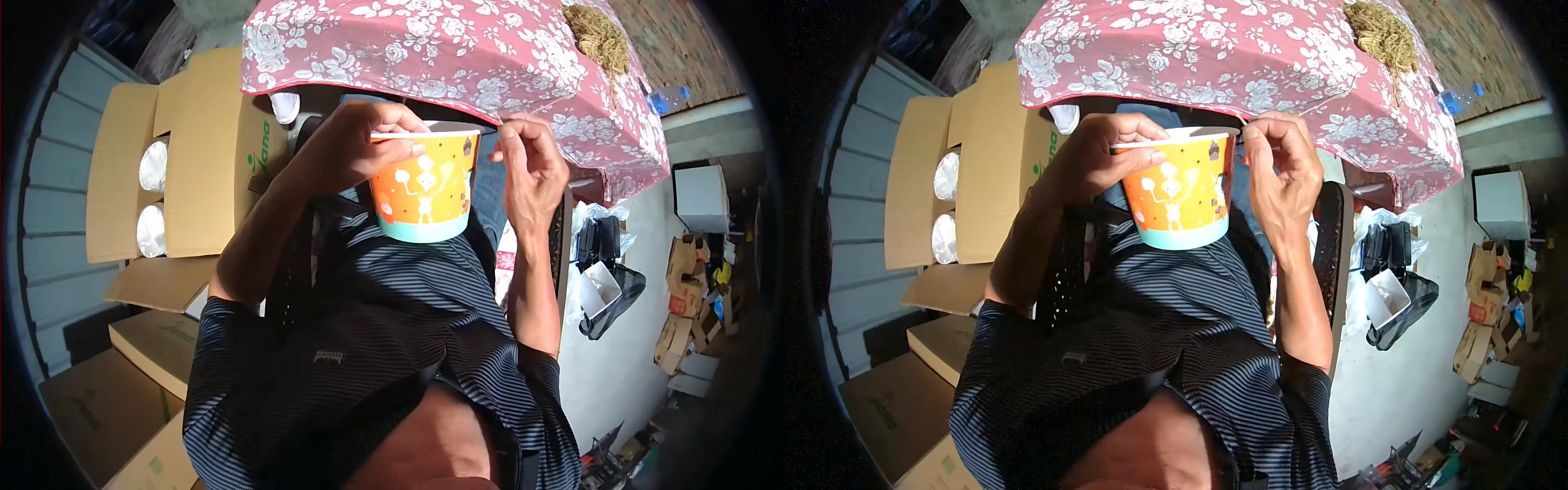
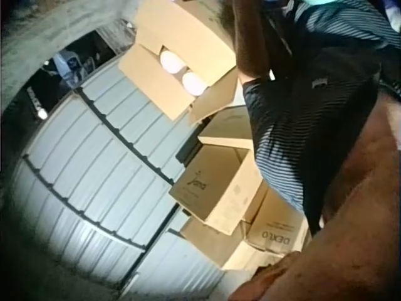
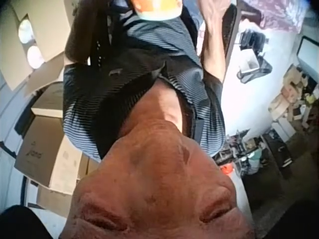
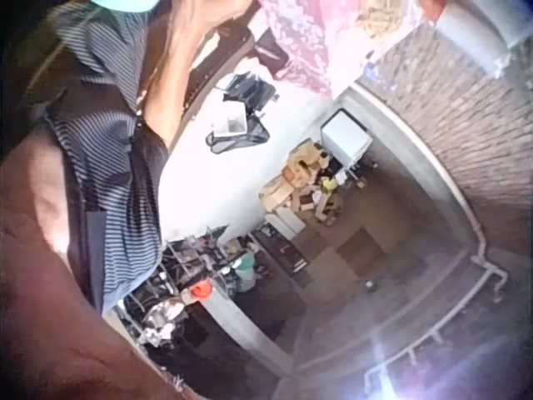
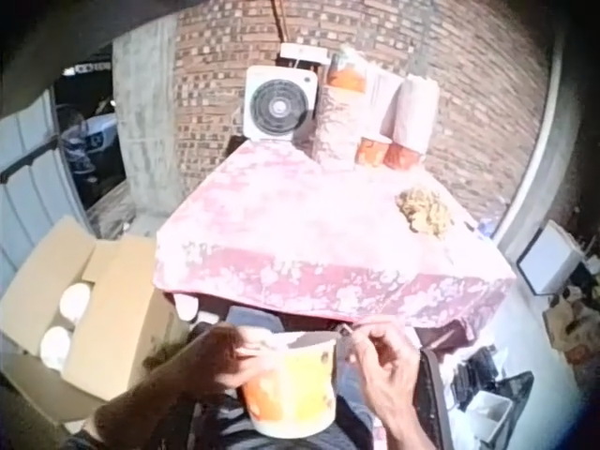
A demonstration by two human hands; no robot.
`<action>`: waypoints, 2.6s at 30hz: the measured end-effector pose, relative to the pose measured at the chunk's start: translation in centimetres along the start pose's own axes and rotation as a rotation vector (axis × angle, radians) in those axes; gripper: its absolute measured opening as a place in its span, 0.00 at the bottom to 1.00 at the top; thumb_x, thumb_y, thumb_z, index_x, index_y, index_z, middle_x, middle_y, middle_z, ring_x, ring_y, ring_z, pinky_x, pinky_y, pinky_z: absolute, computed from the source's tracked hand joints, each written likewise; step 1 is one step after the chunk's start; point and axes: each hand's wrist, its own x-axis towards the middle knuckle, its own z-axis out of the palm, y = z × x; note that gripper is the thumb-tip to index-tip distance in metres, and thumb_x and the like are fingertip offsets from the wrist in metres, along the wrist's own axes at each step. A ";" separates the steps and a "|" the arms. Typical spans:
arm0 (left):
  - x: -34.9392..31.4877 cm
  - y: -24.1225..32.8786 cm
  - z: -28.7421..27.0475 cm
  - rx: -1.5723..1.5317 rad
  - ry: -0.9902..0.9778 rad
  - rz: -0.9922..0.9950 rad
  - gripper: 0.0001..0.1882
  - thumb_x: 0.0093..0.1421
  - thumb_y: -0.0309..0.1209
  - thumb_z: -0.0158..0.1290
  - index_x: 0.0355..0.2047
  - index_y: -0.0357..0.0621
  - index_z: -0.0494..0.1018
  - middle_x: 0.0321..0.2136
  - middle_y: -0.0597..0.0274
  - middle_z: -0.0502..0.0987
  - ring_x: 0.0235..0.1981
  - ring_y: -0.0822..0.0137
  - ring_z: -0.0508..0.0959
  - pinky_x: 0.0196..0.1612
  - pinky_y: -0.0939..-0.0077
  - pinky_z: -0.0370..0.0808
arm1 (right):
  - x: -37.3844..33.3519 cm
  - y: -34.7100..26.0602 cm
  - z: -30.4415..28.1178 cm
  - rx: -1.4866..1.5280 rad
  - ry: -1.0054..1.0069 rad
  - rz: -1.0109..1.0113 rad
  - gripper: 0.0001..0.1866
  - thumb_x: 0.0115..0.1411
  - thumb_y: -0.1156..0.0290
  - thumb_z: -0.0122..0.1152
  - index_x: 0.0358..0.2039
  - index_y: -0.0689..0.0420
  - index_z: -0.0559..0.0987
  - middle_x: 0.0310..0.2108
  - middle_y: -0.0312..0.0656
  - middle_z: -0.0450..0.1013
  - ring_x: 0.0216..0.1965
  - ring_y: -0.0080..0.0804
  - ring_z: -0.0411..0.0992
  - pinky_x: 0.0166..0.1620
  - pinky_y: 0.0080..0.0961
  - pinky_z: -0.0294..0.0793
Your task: The person is packing dried noodles into paper bowls and securing them with string in a workshop setting.
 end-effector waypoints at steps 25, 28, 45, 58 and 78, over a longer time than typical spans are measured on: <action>1.4 1.3 1.6 0.230 -0.035 0.049 0.12 0.61 0.27 0.56 0.42 0.33 0.81 0.27 0.43 0.81 0.31 0.51 0.85 0.37 0.64 0.78 | -1.3 0.6 0.5 -0.014 -0.355 -0.110 0.01 0.63 0.80 0.63 0.34 0.64 0.80 0.49 0.43 0.77 0.34 0.22 0.74 0.36 0.21 0.74; 1.1 1.8 1.5 0.275 -0.060 -0.056 0.13 0.59 0.26 0.54 0.41 0.34 0.81 0.28 0.42 0.82 0.32 0.48 0.85 0.37 0.62 0.78 | -2.1 1.5 0.8 0.136 -0.310 0.125 0.02 0.65 0.79 0.62 0.35 0.65 0.80 0.45 0.40 0.75 0.34 0.19 0.74 0.37 0.19 0.74; 0.7 -4.7 0.7 0.406 0.013 0.036 0.07 0.57 0.27 0.59 0.35 0.38 0.78 0.26 0.46 0.80 0.27 0.49 0.82 0.32 0.63 0.77 | -1.8 4.7 2.1 -0.021 -0.319 0.029 0.03 0.63 0.78 0.64 0.34 0.64 0.81 0.46 0.41 0.74 0.36 0.24 0.72 0.36 0.23 0.72; 0.0 -2.0 2.7 0.386 -0.001 -0.158 0.10 0.60 0.24 0.55 0.42 0.35 0.77 0.27 0.51 0.81 0.29 0.61 0.82 0.34 0.64 0.76 | -2.5 5.5 1.6 0.078 -0.252 0.125 0.04 0.65 0.78 0.65 0.35 0.66 0.81 0.44 0.39 0.73 0.35 0.20 0.71 0.38 0.19 0.72; 0.1 -2.7 2.3 0.363 0.009 -0.089 0.09 0.57 0.28 0.59 0.36 0.37 0.80 0.23 0.55 0.80 0.25 0.56 0.81 0.34 0.65 0.76 | -2.6 5.4 1.9 0.096 -0.233 0.143 0.05 0.66 0.78 0.64 0.34 0.66 0.81 0.45 0.37 0.73 0.35 0.17 0.70 0.37 0.18 0.71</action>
